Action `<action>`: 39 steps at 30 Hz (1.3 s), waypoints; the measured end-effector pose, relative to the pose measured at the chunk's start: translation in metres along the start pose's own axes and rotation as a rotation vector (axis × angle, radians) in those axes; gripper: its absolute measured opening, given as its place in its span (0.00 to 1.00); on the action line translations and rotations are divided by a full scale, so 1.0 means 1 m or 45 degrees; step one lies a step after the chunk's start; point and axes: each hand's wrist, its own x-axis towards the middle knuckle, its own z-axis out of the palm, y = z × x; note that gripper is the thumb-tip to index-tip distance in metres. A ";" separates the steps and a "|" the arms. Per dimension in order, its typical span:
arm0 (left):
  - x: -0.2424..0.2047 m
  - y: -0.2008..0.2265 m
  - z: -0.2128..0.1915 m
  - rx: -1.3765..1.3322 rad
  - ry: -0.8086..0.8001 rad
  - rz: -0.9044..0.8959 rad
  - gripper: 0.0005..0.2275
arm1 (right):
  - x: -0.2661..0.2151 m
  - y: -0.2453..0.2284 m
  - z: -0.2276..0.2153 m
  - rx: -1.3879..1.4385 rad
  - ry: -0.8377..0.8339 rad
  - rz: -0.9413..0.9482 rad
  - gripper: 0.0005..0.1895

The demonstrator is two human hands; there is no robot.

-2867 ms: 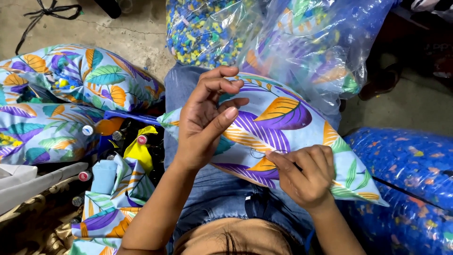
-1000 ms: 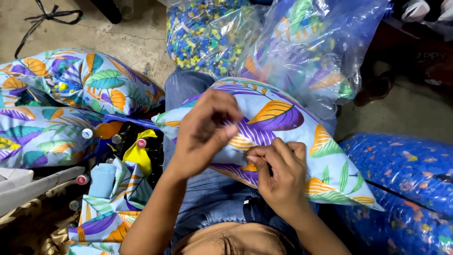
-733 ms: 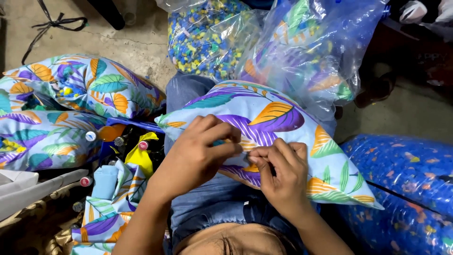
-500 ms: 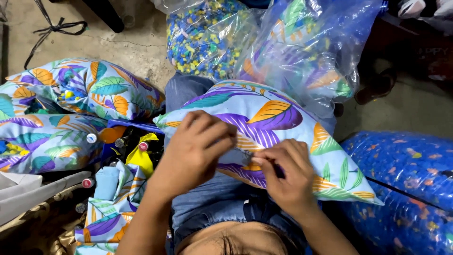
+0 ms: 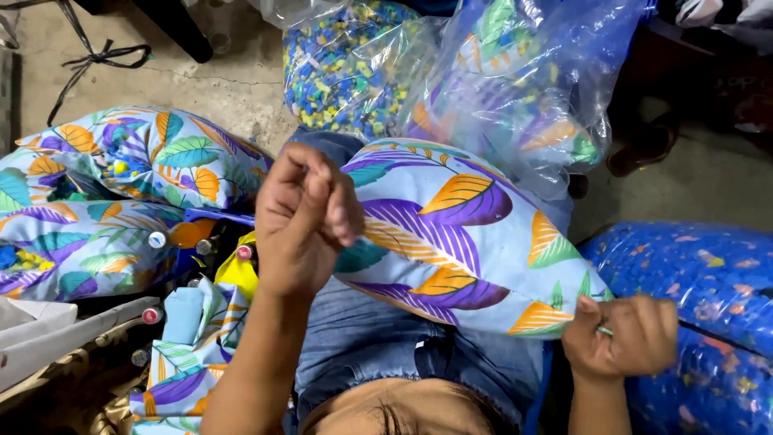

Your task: The person hand-sews the opening of a patterned pillow using a needle and thread. They repeatedly insert the needle through the fabric and pull the thread to close the seam while holding the pillow on their lap.

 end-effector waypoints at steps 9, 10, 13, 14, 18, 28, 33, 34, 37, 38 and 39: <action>-0.001 -0.017 0.006 1.218 0.298 0.615 0.06 | 0.011 0.013 0.002 0.268 0.019 0.123 0.30; -0.002 -0.018 0.005 1.294 0.301 0.650 0.06 | 0.008 0.018 0.000 0.278 0.000 0.072 0.29; -0.006 -0.019 0.005 1.358 0.318 0.673 0.05 | 0.003 0.026 -0.001 0.244 -0.007 0.040 0.29; -0.008 -0.019 0.006 1.345 0.329 0.665 0.05 | 0.001 0.028 -0.001 0.199 0.010 0.060 0.31; -0.011 -0.016 0.004 1.334 0.351 0.672 0.05 | 0.006 0.026 0.004 0.259 0.034 -0.023 0.28; -0.036 0.026 0.059 1.278 -0.580 0.551 0.12 | 0.053 -0.076 -0.026 0.164 -0.270 0.056 0.05; -0.036 0.014 0.071 1.379 -0.813 0.492 0.21 | -0.034 -0.086 -0.004 1.558 -0.972 1.581 0.20; -0.034 0.012 0.068 1.408 -0.764 0.540 0.20 | 0.020 -0.094 0.000 1.467 -0.819 0.775 0.16; -0.026 0.009 0.059 1.487 -0.663 0.595 0.15 | 0.080 -0.103 -0.003 1.378 -0.712 0.253 0.11; -0.023 0.009 0.056 1.539 -0.614 0.595 0.12 | 0.079 -0.101 -0.001 1.460 -0.796 0.514 0.09; -0.020 0.011 0.047 1.539 -0.608 0.600 0.12 | 0.081 -0.099 0.005 1.461 -0.801 0.508 0.09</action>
